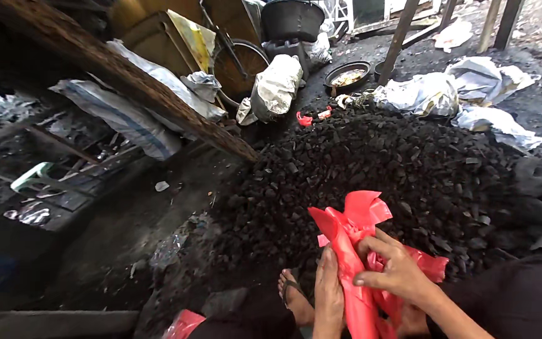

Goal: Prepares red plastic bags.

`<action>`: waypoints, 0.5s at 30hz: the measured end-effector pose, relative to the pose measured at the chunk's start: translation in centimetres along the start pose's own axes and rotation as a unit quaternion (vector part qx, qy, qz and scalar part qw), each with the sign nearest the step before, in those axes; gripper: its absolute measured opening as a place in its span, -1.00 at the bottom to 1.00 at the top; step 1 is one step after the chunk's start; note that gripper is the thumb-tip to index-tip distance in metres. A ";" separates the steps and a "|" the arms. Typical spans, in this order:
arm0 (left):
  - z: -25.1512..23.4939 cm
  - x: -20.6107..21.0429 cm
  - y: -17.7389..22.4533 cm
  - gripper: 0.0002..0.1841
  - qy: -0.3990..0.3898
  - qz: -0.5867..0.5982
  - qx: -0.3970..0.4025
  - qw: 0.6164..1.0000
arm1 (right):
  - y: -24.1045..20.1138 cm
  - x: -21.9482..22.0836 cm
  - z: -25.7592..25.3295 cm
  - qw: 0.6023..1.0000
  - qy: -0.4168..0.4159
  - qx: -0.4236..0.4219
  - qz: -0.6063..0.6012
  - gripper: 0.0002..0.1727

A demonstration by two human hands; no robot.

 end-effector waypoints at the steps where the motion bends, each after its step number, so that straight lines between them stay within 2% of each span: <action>1: 0.1 0.0 0.0 -0.59 0.005 -0.007 0.002 1.000 | 0.0 0.3 0.1 1.000 -0.001 0.028 0.009 -0.45; 3: 0.1 -0.2 -0.2 -0.59 0.016 -0.026 0.004 1.000 | 0.0 0.6 0.1 0.998 -0.007 0.057 0.006 -0.55; 8: 0.1 -0.3 -0.7 -0.67 0.028 -0.067 -0.021 0.997 | 0.1 0.5 0.2 0.999 -0.026 -0.007 -0.026 -0.68; 10: -0.1 -0.7 0.6 -0.64 0.060 -0.113 -0.002 0.992 | 1.0 -0.5 0.2 0.997 0.000 0.038 -0.064 -0.71; 12: -0.4 -3.3 3.7 -0.57 0.124 -0.143 0.056 0.980 | 3.2 -3.1 0.2 0.981 0.089 0.135 -0.104 -0.76; 15: -1.1 -8.8 10.6 -0.61 0.184 -0.041 0.141 0.972 | 8.4 -9.8 0.7 0.906 0.313 0.263 -0.105 -0.78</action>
Point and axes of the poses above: each hand's wrist, its own z-axis away from the middle knuckle, its own x-axis out of the palm, y = z × x, the point moved 6 cm from there along -z, towards the middle knuckle, and after that the axes turned 10 degrees about y, right-handed, at the moved point
